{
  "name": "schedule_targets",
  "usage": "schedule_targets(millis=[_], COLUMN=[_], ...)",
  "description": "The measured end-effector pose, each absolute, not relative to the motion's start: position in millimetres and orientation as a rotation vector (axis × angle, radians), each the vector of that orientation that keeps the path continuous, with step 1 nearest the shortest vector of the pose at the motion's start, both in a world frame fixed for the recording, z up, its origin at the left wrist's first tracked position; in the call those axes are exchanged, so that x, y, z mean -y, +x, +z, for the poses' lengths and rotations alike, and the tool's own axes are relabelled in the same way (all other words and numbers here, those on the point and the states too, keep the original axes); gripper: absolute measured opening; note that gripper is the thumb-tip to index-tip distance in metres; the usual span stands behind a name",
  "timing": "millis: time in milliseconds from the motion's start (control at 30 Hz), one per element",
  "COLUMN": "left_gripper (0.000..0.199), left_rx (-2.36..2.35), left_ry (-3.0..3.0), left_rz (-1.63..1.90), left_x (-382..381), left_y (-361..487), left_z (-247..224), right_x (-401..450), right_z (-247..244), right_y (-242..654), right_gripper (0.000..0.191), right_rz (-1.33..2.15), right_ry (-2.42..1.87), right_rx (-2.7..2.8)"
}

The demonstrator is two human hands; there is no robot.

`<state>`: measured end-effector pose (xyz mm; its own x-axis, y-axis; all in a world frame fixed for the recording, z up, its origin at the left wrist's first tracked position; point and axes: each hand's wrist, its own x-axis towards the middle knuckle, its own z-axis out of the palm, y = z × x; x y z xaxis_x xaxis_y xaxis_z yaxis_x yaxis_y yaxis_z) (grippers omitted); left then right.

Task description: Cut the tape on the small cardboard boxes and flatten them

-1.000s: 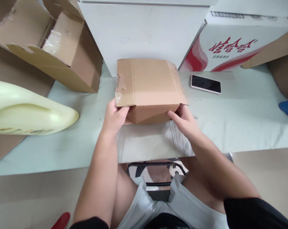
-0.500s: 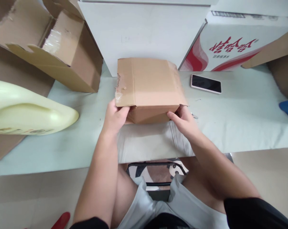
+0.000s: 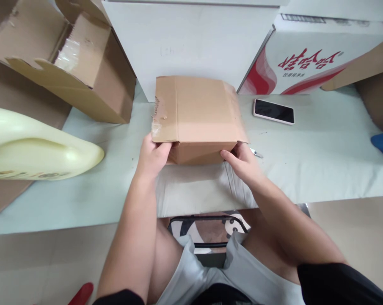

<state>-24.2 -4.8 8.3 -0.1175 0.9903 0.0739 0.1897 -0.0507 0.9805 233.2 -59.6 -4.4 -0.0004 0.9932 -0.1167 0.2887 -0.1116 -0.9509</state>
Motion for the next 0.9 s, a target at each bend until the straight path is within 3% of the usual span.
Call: schedule_targets(millis=[233,433,667,900], left_gripper=[0.018,0.024,0.015,0.02], left_rx=[-1.409,-1.351,-1.24,-1.193], left_ry=[1.329,1.166,1.096,1.062], left_rz=[1.256,1.297,1.351,1.446], left_x=[5.4,6.3,4.9,3.1], left_y=[-22.0,-19.2,-21.6,-23.1], left_z=[12.3,15.2,10.4,13.1], right_x=[58.5,52.2,50.6,57.5], right_z=[-8.3,-8.8,-9.9,-1.1], right_y=[233.6,237.7,240.8,245.3], right_gripper=[0.041,0.045,0.075,0.042], right_rz=[1.045,1.148,0.884,0.692], right_ry=[-1.516,-1.35,-1.454,-1.444], right_rx=[1.312,1.332,1.121,1.059])
